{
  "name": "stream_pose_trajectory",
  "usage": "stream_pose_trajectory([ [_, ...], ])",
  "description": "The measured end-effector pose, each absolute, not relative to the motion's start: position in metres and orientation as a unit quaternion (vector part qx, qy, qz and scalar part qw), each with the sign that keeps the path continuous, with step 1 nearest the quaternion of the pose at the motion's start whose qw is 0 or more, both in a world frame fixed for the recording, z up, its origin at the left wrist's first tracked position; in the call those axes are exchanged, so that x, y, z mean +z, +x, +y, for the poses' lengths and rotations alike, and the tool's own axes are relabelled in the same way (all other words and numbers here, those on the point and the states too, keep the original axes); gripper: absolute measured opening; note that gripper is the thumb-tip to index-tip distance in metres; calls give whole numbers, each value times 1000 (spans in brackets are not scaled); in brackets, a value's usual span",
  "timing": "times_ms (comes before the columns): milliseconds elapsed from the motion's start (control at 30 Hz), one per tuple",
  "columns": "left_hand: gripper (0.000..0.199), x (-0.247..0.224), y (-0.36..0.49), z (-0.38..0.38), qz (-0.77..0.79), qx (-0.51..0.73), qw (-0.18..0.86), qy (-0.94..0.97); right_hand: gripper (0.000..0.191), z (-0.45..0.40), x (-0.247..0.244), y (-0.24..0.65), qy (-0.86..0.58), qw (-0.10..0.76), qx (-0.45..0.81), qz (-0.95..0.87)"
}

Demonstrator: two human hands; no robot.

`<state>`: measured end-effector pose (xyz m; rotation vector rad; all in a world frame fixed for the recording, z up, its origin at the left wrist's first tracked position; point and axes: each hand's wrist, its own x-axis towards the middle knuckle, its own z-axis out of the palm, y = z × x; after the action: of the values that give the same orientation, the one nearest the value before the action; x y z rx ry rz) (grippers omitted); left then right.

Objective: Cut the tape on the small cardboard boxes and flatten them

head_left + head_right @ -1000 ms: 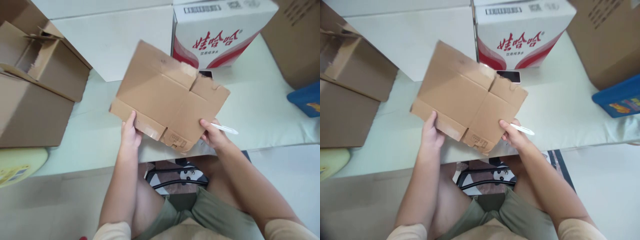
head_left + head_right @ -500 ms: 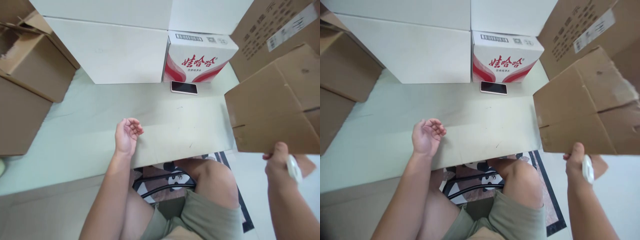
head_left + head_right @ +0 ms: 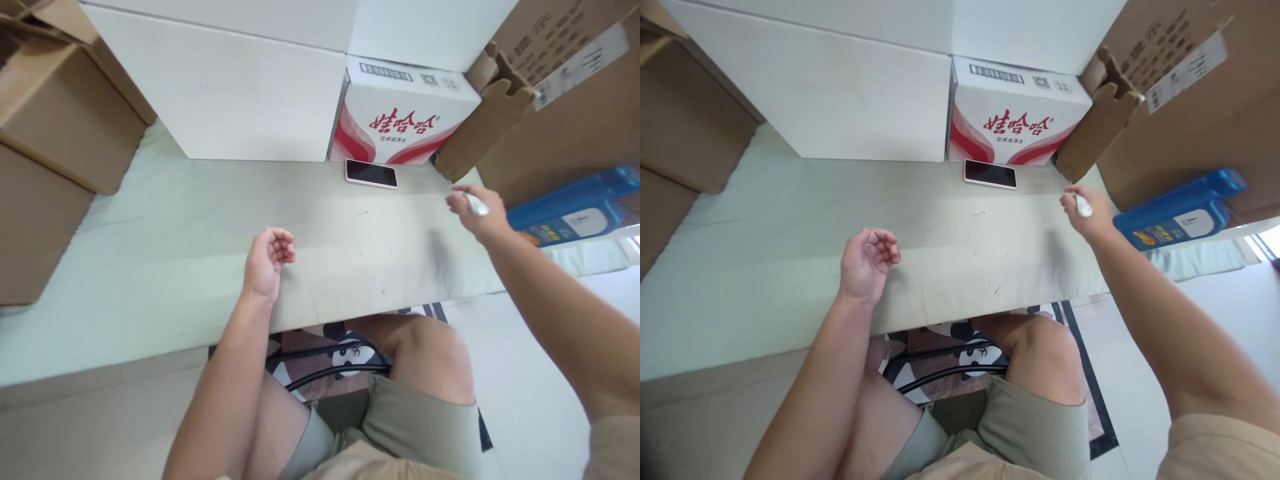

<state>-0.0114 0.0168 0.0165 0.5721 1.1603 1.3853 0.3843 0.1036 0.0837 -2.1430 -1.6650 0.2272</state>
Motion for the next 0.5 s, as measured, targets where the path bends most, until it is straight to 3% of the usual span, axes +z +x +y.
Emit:
stream_pose_trajectory([
  [167, 29, 23, -14, 4, 486, 609, 586, 223, 26, 70, 107, 327, -751, 115, 185, -623],
  [267, 28, 24, -20, -5, 471, 614, 595, 219, 21, 67, 127, 271, -709, 85, 130, -688],
  [367, 27, 25, -36, -9, 451, 634, 594, 206, 26, 71, 140, 197, -569, 97, 75, -813],
  [500, 29, 27, -62, -16, 470, 664, 545, 203, 36, 71, 145, 67, -296, 135, 138, -935],
])
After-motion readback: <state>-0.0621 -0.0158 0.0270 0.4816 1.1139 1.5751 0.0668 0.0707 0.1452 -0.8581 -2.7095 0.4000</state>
